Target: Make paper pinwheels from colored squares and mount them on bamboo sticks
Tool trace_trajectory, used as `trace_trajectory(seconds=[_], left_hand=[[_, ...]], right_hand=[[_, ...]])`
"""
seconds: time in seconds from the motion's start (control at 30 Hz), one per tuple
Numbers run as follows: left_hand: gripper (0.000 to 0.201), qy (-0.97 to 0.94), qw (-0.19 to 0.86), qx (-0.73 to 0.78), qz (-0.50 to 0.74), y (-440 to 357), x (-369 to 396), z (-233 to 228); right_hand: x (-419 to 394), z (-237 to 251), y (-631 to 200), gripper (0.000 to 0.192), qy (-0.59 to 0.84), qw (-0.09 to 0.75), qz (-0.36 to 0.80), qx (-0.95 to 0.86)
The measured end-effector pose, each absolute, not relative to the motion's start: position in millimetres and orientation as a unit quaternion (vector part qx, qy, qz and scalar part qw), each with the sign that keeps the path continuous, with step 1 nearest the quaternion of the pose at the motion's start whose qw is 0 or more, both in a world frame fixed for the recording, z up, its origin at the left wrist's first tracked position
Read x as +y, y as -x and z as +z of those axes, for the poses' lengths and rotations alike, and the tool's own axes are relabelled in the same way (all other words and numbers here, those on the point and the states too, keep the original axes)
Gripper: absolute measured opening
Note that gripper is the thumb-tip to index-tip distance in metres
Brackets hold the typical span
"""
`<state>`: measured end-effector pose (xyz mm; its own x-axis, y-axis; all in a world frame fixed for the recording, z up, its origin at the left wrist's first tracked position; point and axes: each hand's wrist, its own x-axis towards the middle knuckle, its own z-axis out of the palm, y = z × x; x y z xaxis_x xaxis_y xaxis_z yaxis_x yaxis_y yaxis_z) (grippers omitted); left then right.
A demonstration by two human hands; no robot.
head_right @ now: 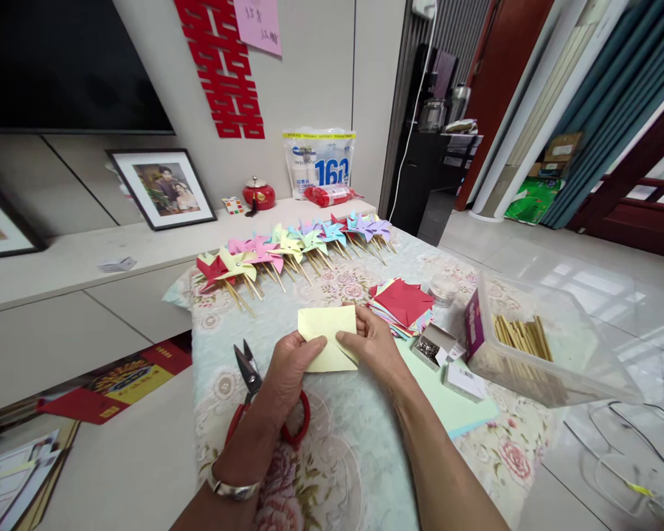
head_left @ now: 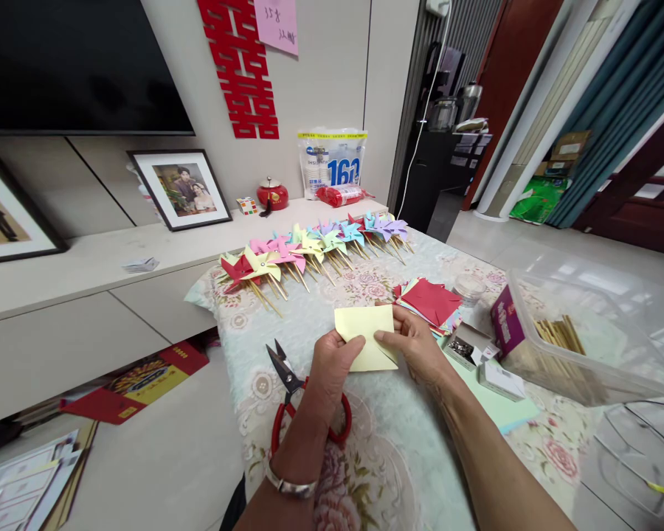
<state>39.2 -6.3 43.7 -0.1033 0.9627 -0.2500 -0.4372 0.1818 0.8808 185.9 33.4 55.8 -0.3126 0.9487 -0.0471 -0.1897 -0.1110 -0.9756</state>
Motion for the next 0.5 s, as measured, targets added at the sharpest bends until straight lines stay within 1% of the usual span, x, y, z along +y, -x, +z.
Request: trace_trajectory(seconds=[0.07, 0.13, 0.23, 0.3, 0.37, 0.5], left_hand=[[0.034, -0.275, 0.61, 0.468, 0.578, -38.3, -6.3, 44.8], [0.035, -0.268, 0.61, 0.465, 0.583, -37.3, -5.8, 45.1], [0.038, -0.261, 0.597, 0.469, 0.597, -34.7, -3.9, 42.8], [0.04, -0.257, 0.588, 0.471, 0.606, -32.4, -2.4, 40.3], [0.042, -0.252, 0.589, 0.465, 0.611, -30.1, -1.2, 38.6], [0.041, -0.241, 0.603, 0.452, 0.612, -26.6, -0.9, 39.7]], right_hand=[[36.1, 53.0, -187.1, 0.059, 0.375, 0.456, 0.636, -0.497], [38.3, 51.8, -188.0, 0.057, 0.391, 0.489, 0.594, -0.504], [38.8, 53.8, -188.7, 0.041, 0.411, 0.554, 0.513, -0.511], [37.5, 56.5, -189.3, 0.029, 0.404, 0.574, 0.493, -0.514], [35.9, 58.2, -190.3, 0.021, 0.396, 0.565, 0.499, -0.525], [34.4, 56.4, -192.3, 0.017, 0.385, 0.494, 0.527, -0.574]])
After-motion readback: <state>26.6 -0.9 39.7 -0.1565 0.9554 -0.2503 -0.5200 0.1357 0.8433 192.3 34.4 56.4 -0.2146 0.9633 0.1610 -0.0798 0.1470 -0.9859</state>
